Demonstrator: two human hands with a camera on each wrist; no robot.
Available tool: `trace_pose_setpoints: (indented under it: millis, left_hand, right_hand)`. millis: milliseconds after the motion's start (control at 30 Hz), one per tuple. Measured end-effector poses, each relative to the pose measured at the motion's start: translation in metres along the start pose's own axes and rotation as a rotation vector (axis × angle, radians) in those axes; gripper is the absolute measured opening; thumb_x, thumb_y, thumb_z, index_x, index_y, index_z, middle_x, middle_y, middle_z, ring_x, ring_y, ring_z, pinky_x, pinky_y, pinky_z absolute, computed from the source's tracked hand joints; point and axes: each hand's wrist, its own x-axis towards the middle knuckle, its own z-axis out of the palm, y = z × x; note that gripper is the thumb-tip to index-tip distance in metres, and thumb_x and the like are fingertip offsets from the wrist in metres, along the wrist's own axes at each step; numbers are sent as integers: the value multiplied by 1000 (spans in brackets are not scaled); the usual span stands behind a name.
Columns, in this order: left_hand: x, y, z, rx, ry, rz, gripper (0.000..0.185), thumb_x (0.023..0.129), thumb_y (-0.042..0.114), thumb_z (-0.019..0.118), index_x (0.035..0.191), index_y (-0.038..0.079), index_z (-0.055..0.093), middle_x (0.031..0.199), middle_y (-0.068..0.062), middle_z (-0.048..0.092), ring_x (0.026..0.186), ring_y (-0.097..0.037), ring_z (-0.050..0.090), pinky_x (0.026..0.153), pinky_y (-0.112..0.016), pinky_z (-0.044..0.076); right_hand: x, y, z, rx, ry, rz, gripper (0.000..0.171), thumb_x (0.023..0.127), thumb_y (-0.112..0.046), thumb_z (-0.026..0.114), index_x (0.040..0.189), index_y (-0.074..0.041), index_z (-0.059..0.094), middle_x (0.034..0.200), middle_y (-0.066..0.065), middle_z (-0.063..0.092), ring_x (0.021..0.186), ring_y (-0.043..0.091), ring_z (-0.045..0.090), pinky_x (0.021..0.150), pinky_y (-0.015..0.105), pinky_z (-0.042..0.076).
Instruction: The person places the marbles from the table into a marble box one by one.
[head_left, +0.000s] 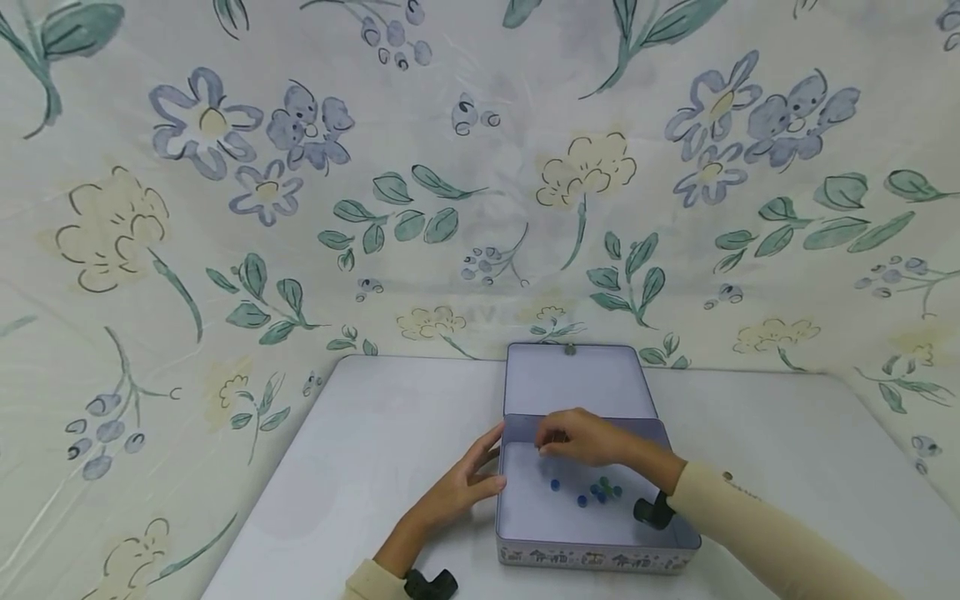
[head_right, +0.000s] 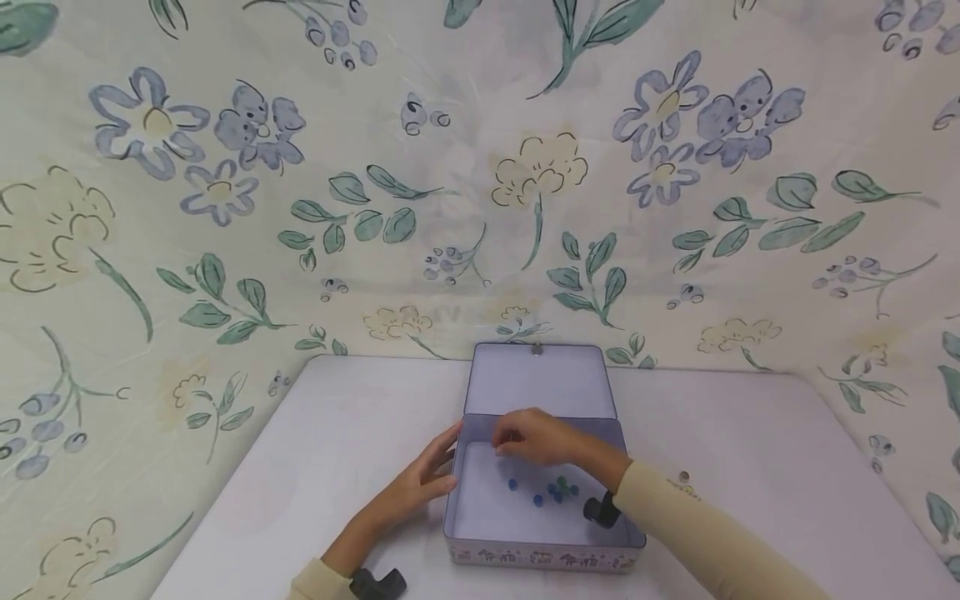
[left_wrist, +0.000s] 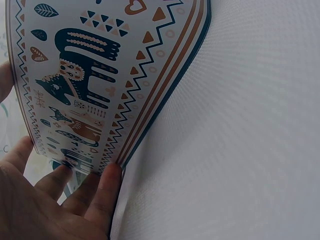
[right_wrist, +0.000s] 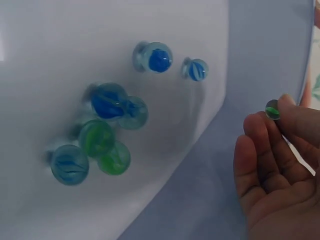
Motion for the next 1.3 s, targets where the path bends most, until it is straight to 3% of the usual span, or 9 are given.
trace_pose_setpoints:
  millis: [800,1300]
  left_hand:
    - [0,-2,0,-1,-3,-1,76,102,24,56,162,23,10,169,-9,7,151,-47,20,115,-62,34]
    - [0,-3,-1,11,-5,11,76,102,25,56,162,25,10,169,-9,7,151,-47,21,116,-63,34]
  right_hand:
    - [4,5,12,-56,-61,35,7,94,-15,69,100,-12,72,96,-6,69,85,1,60,81,20,55]
    - [5,10,18,-110,-54,29,5,93,-15,70,97,-14,72,92,-9,69,83,-1,60,80,20,55]
